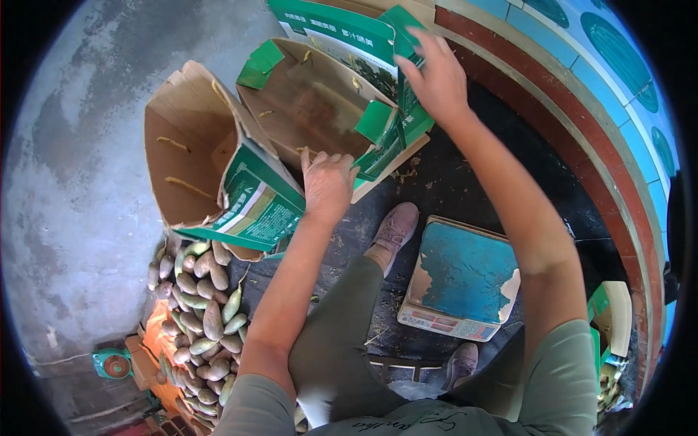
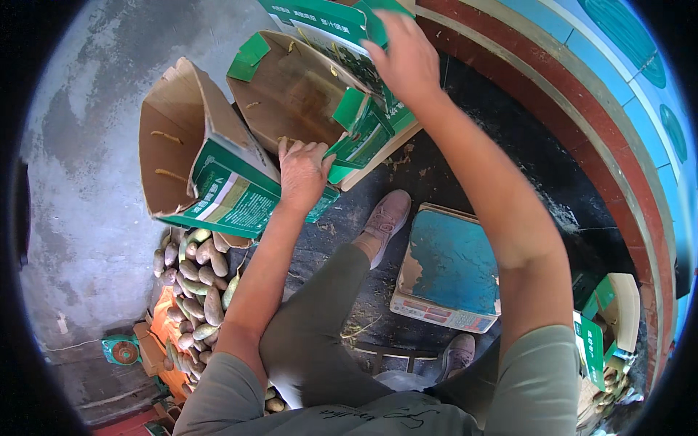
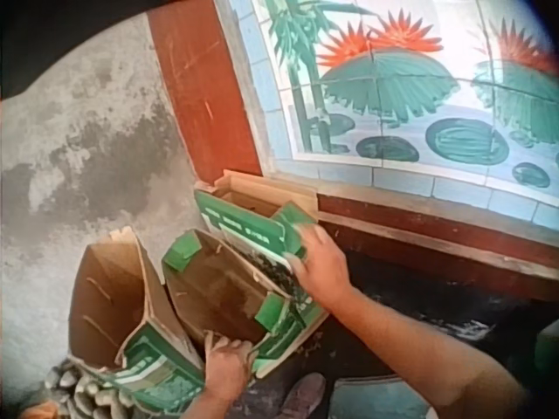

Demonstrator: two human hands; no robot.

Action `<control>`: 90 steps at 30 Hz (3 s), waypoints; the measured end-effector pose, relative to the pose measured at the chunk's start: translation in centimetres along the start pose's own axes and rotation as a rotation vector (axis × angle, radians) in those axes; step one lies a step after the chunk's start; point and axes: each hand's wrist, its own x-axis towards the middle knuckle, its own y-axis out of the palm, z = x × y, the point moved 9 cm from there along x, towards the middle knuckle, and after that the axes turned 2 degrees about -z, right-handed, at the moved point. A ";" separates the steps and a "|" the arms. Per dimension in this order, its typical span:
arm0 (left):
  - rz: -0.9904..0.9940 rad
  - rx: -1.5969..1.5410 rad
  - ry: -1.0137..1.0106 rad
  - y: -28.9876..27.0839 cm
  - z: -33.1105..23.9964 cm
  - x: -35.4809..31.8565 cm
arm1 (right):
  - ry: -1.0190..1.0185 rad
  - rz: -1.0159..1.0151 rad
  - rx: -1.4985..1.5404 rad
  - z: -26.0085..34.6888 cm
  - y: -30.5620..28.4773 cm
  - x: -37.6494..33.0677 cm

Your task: The person weighs radishes on an electronic scale, then packs them into boxes by hand.

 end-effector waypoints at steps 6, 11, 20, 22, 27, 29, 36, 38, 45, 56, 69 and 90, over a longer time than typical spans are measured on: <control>0.016 -0.003 0.020 0.6 -0.7 0.0 | 0.032 0.370 -0.263 0.0 7.5 4.0; 0.008 0.002 0.011 0.6 -0.4 -0.1 | 0.173 0.537 -0.232 -1.8 7.8 1.6; -0.027 -0.011 -0.011 0.8 0.1 0.1 | -0.017 0.398 -0.381 -1.4 -8.6 -3.1; -0.027 -0.013 -0.010 1.2 -0.2 0.4 | -0.048 0.341 -0.445 -1.2 -14.2 -5.0; -0.054 0.050 0.025 1.3 -0.7 2.0 | -0.069 0.426 -0.607 3.0 -24.9 -7.8; -0.087 0.080 0.019 1.3 -0.4 2.8 | -0.127 0.459 -0.664 5.8 -27.7 -8.9; -0.127 0.054 0.073 3.1 -2.7 7.0 | -0.350 0.449 -0.796 13.4 -34.4 -11.7; -0.140 0.038 0.066 3.3 -2.7 8.3 | -0.328 0.517 -0.592 14.2 -34.8 -13.1; -0.088 0.017 0.123 5.4 -4.8 11.4 | -0.290 0.629 -0.447 14.5 -35.1 -16.9; -0.018 0.034 0.115 4.7 -4.5 8.7 | 0.041 0.620 -0.566 11.2 -36.5 -16.4; -0.195 -0.223 0.143 -3.8 -4.8 -2.5 | 0.463 0.932 -0.246 10.4 -31.2 -19.3; -0.104 -0.635 -0.358 -13.6 3.4 -31.6 | 0.278 1.135 -0.608 12.5 -29.9 -24.5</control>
